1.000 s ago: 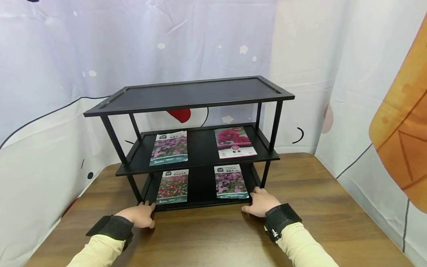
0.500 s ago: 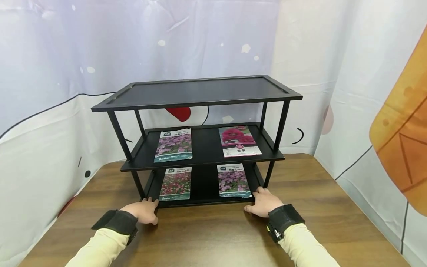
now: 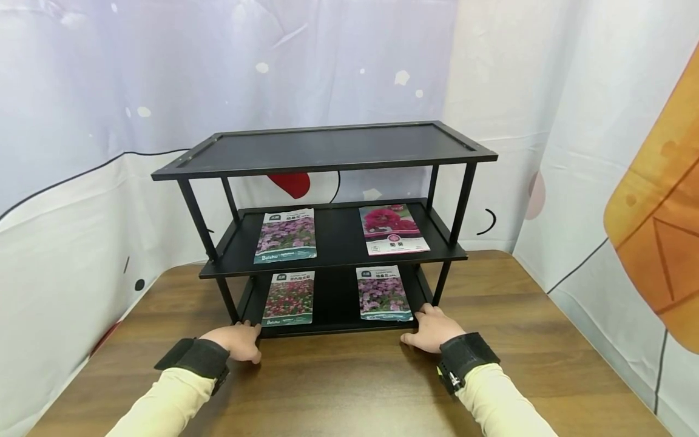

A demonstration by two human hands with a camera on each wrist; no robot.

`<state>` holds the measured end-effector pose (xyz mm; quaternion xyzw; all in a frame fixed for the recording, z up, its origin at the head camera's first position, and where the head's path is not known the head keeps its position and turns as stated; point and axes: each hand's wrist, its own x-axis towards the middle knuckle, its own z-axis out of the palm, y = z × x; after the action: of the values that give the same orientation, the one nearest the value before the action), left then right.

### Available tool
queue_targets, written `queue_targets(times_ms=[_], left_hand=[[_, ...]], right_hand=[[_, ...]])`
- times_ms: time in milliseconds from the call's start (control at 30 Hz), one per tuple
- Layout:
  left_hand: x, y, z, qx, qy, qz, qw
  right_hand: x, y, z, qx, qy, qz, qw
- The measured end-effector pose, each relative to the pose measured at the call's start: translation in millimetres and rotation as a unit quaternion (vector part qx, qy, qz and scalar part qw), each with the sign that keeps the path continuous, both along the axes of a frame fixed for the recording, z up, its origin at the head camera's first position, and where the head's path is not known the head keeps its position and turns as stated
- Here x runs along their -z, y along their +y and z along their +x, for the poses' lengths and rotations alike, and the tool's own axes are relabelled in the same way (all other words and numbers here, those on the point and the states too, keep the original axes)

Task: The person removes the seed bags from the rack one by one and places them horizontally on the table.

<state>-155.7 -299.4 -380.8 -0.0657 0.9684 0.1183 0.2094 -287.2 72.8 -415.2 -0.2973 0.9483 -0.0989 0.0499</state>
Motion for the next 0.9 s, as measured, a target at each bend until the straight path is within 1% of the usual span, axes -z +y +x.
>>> queue_targets(times_ms=[200, 467, 667, 900], left_hand=[[1.8, -3.2, -2.1, 0.000, 0.000, 0.008, 1.0000], [1.8, -3.9, -2.7, -0.001, -0.006, 0.010, 0.9999], [1.9, -3.1, -2.2, 0.006, -0.001, 0.005, 1.0000], [1.7, -4.8, -2.0, 0.010, 0.001, 0.009, 0.9999]], right_hand=[[-4.1, -1.3, 0.6, -0.003, 0.000, 0.002, 1.0000], [-3.1, -2.0, -0.1, -0.001, 0.004, 0.002, 1.0000], [-2.0, -1.6, 1.5, 0.000, 0.006, 0.002, 1.0000], [-4.4, -2.4, 3.2, 0.001, 0.006, -0.002, 1.0000]])
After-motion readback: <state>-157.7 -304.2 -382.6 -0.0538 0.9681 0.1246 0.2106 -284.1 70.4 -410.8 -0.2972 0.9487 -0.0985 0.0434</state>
